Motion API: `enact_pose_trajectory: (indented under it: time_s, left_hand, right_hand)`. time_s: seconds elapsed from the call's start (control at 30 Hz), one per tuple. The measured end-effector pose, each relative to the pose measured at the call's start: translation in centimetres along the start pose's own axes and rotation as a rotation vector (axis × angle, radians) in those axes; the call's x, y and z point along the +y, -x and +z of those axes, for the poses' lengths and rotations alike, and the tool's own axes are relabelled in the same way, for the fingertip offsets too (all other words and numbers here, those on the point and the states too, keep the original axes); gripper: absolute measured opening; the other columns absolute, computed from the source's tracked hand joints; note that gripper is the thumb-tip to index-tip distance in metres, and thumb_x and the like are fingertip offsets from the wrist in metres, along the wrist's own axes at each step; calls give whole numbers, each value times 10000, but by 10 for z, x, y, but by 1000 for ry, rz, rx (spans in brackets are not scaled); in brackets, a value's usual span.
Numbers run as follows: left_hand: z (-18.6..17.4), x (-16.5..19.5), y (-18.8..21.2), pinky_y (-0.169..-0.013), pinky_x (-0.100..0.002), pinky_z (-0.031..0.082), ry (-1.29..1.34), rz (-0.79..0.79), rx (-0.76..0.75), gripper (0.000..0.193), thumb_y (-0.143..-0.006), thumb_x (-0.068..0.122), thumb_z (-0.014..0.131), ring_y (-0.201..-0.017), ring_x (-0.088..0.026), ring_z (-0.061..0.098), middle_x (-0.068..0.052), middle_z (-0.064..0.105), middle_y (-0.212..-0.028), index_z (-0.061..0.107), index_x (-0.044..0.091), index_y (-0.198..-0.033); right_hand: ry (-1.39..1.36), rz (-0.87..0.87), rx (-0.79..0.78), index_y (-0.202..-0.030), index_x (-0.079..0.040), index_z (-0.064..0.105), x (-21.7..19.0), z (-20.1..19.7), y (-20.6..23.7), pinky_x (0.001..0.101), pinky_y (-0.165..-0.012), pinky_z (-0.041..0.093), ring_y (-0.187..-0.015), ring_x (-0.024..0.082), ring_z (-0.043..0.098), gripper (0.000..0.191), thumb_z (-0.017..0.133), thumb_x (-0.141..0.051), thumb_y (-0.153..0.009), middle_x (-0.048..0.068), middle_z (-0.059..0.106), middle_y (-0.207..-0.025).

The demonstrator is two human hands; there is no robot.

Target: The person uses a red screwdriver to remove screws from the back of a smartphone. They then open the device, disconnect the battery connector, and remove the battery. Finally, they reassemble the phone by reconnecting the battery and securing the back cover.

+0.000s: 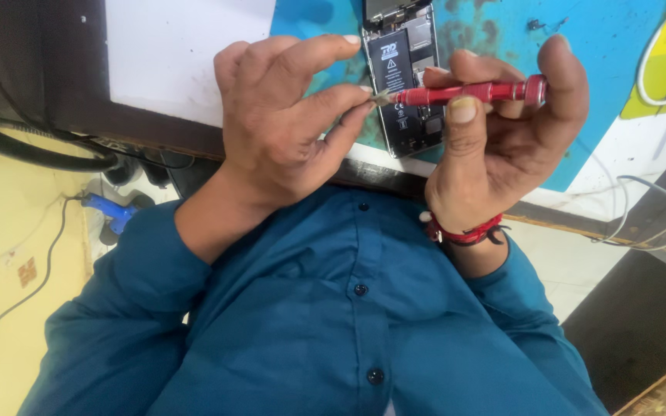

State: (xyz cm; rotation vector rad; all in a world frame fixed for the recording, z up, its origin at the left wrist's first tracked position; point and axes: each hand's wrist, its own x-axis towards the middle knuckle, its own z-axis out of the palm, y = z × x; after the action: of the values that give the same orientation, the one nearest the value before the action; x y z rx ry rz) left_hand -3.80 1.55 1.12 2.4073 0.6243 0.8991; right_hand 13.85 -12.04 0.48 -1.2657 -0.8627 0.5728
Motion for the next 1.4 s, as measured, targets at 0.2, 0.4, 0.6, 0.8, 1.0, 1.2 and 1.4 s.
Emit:
enact_pose_trajectory:
  time_s: [0.2, 0.4, 0.6, 0.8, 1.0, 1.2, 1.4]
  left_hand:
    - [1, 0, -2, -1037, -453, 308, -31, -27, -35, 418, -968, 314, 854, -1244, -283, 496, -94, 554, -1422, 737, 57, -1276]
    - [3, 2, -1, -1044, -426, 288, -103, 36, -67, 374, -1003, 386, 845, -1276, -249, 480, -64, 546, -1457, 747, 97, -1219]
    - [7, 2, 0, -1035, -435, 297, -103, 23, -89, 357, -980, 394, 844, -1257, -250, 487, -67, 557, -1443, 769, 112, -1186]
    - [6, 3, 0, -1039, -433, 295, -100, 13, -91, 342, -983, 390, 830, -1267, -245, 485, -63, 544, -1451, 775, 109, -1168]
    - [8, 2, 0, -1052, -427, 289, -111, 22, -88, 335, -980, 388, 803, -1274, -236, 478, -59, 543, -1457, 783, 112, -1168]
    - [9, 2, 1, -1058, -420, 292, -99, 11, -88, 311, -1009, 385, 814, -1276, -234, 478, -50, 538, -1458, 785, 110, -1152]
    - [9, 2, 0, -1063, -429, 293, -115, 18, -93, 294, -1010, 371, 814, -1269, -240, 481, -48, 539, -1443, 782, 111, -1143]
  right_hand:
    - [119, -212, -20, -1619, -288, 267, 10, -3, -15, 313, -973, 601, -1094, 208, 717, 616, 611, -25, -1181, 146, 672, -1451]
    - [173, -348, -63, -1592, -282, 293, 30, -8, -49, 330, -947, 585, -1085, 239, 705, 603, 542, 62, -1164, 109, 646, -1460]
    - [139, -346, -104, -1588, -276, 308, 37, -7, -50, 330, -946, 571, -1080, 217, 685, 601, 552, 68, -1159, 81, 637, -1449]
    - [109, -321, -102, -1596, -275, 319, 40, -7, -47, 337, -953, 568, -1060, 215, 664, 605, 567, 71, -1166, 80, 633, -1441]
    - [80, -326, -116, -1591, -276, 320, 42, -5, -49, 331, -963, 558, -1059, 198, 650, 608, 560, 78, -1159, 75, 631, -1430]
    - [233, -323, -132, -1588, -261, 313, 28, 1, -48, 309, -985, 559, -1088, 193, 655, 580, 574, 53, -1176, 73, 614, -1404]
    - [816, -465, -251, -1282, -68, 548, -20, 1, -68, 301, -719, 512, -847, 227, 690, 336, 813, -25, -1079, 142, 688, -1066]
